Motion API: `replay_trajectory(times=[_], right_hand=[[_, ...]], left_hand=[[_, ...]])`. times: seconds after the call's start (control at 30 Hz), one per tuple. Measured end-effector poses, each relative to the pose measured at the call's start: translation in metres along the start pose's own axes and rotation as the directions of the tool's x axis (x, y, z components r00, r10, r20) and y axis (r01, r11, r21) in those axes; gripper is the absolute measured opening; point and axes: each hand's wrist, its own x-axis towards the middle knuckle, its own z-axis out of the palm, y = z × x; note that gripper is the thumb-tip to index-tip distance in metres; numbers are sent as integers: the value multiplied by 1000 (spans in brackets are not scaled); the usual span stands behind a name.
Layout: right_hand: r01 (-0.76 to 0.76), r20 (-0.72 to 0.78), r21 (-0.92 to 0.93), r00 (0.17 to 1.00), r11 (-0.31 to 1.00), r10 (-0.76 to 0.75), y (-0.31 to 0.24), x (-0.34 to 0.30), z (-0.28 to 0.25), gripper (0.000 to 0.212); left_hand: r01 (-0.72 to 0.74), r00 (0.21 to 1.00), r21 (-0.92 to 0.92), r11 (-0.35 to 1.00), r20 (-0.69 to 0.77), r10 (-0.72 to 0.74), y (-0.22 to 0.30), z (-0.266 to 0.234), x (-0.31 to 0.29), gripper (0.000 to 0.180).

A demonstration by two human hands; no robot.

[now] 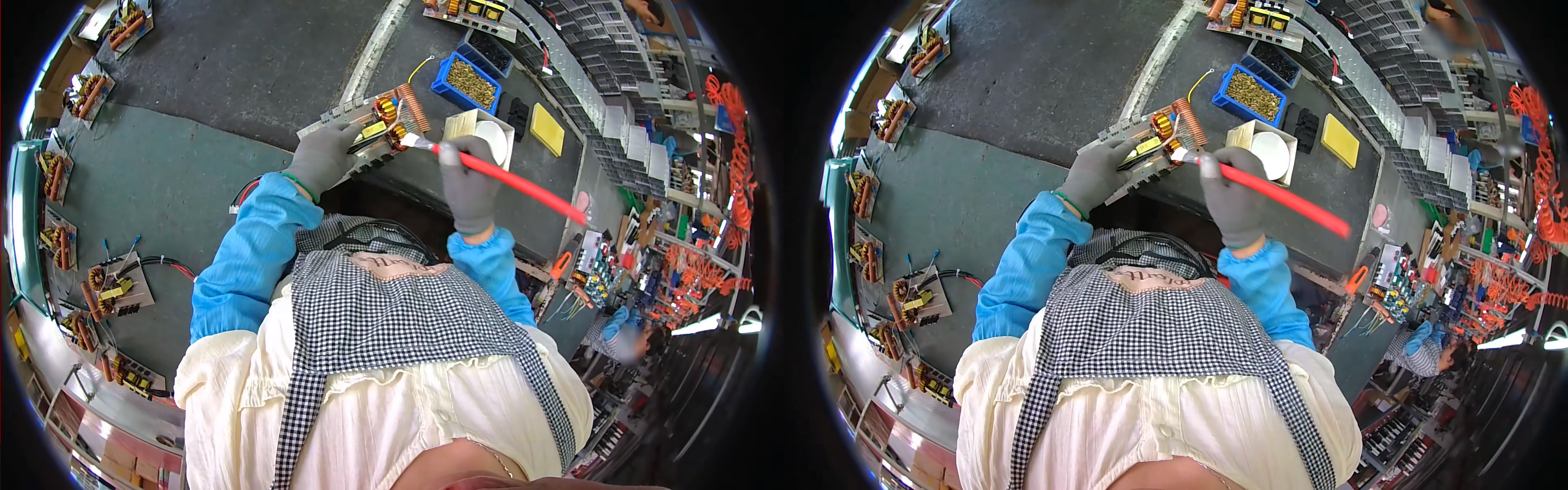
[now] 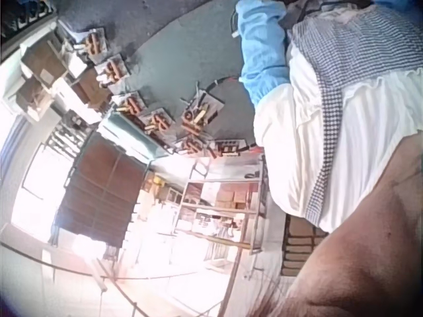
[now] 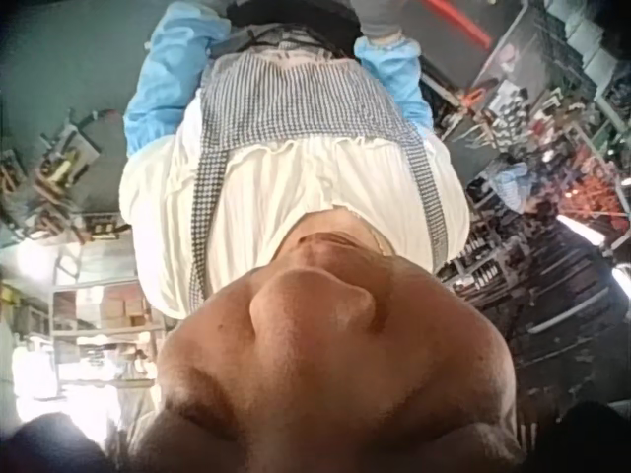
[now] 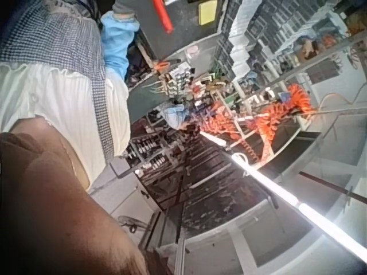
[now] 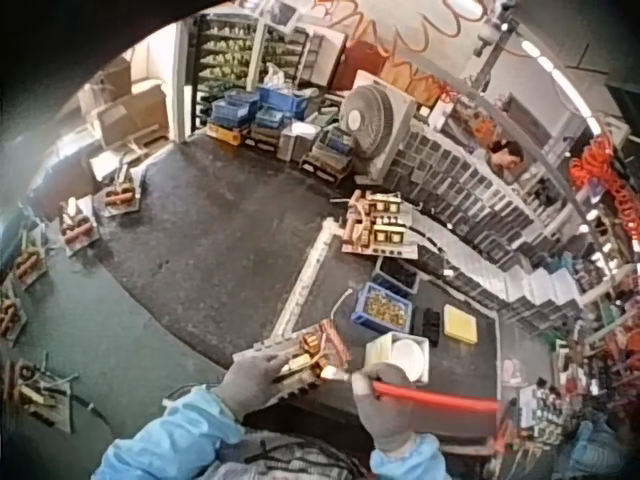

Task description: Applying white adhesive or thermal paste to electronic components on modules using a brush.

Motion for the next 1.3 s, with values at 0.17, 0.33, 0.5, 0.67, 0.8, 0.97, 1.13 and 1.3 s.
replay_trajectory(times=[0.17, 0.33, 0.5, 0.67, 0.8, 0.97, 1.13, 1.3], right_hand=[[13, 183, -167, 983, 986, 18, 10, 7, 46, 16], [-119, 302, -263, 932, 957, 199, 8, 15, 47, 29], [-201, 275, -138, 933, 970, 233, -7, 21, 48, 35], [-163, 315, -297, 913, 941, 258, -2, 20, 44, 37], [-174, 305, -262, 918, 949, 253, -3, 14, 53, 39], [-377, 329, -257, 832, 890, 447, -14, 16, 40, 34], [-6, 262, -260, 962, 966, 77, -2, -5, 65, 29], [-142, 302, -221, 931, 965, 206, -7, -6, 47, 27]], left_hand=[[-17, 1000, -1, 1000, -15, 17, 0, 3, -1, 52], [2, 999, -11, 1000, -36, -2, -2, 7, -2, 62], [-4, 999, -18, 1000, -42, 3, 1, 4, -3, 51], [-17, 995, -41, 999, -95, 13, -5, 11, -3, 50], [1, 999, -26, 1000, -50, -3, 0, 2, -3, 50], [-1, 998, -51, 999, -65, -2, -7, 11, -2, 51], [8, 999, -33, 999, -49, -10, 0, 4, -2, 52], [-5, 997, -59, 998, -75, 0, -5, 8, -2, 52]])
